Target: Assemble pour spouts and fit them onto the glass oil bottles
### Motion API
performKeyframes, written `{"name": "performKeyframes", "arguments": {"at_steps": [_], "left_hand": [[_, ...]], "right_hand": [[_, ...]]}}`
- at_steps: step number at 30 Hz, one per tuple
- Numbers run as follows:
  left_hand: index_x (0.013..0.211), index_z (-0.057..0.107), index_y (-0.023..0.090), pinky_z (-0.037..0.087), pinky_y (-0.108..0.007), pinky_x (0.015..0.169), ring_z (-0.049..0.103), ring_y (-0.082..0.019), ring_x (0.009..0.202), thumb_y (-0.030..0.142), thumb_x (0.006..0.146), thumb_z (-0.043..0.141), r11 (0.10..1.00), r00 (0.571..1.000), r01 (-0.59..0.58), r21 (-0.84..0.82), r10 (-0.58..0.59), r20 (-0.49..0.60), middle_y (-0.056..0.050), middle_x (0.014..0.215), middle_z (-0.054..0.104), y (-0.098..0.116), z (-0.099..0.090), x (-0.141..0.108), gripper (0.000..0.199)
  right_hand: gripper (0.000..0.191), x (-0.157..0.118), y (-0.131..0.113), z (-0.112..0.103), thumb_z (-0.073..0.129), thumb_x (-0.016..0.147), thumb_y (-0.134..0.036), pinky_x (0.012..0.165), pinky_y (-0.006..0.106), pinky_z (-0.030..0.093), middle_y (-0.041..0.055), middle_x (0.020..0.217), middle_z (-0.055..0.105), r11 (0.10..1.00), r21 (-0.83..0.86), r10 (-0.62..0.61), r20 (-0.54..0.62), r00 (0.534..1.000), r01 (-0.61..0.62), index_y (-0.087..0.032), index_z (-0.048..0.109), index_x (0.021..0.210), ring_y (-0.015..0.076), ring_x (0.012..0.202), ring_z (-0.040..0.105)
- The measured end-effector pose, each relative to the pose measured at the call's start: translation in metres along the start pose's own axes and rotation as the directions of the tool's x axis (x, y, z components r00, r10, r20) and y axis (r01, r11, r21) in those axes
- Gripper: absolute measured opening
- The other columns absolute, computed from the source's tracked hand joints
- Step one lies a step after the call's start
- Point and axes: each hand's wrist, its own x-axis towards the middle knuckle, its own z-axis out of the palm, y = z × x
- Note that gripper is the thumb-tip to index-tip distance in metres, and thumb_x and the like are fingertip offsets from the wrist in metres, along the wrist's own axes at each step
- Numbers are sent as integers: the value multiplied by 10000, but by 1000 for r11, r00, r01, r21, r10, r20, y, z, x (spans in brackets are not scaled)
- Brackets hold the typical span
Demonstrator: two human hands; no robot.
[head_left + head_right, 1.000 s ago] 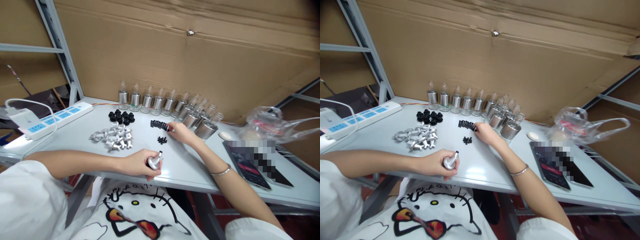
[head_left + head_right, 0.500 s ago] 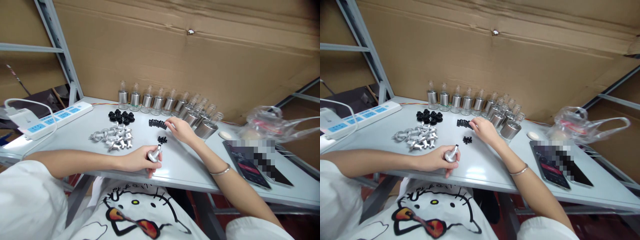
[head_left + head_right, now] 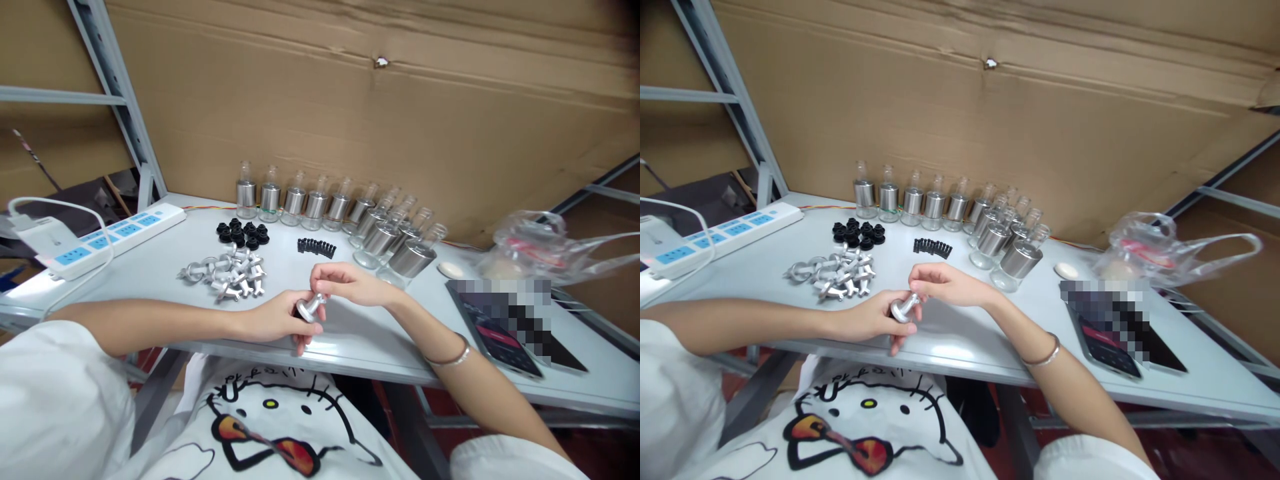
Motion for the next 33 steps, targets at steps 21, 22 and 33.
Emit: {"name": "performKeyframes", "arguments": {"at_steps": [21,22,33], "left_hand": [[867,504,152,485,-234,551,553,-79,495,309,776,665,995,999,-49,83,48,14,57,575,557,-1,1,-1,243],[866,506,152,486,-237,549,552,-80,494,320,771,671,995,999,-52,86,51,8,58,577,553,-1,1,-1,254],[883,564,149,426,-219,568,546,-78,533,558,636,746,987,989,-72,146,52,137,36,632,587,0,1,-5,512]], "right_hand": [[514,1,3,5,461,892,-520,425,227,207,-12,492,531,985,-151,72,-72,995,-83,-123,565,584,51,436,242],[518,1,4,5,465,889,-528,424,227,203,-17,482,513,986,-146,63,-80,995,-75,-127,548,571,50,435,238],[347,-1,9,-21,672,794,-487,575,254,438,-10,655,572,993,41,-85,-390,917,110,-162,562,737,91,555,507]]}}
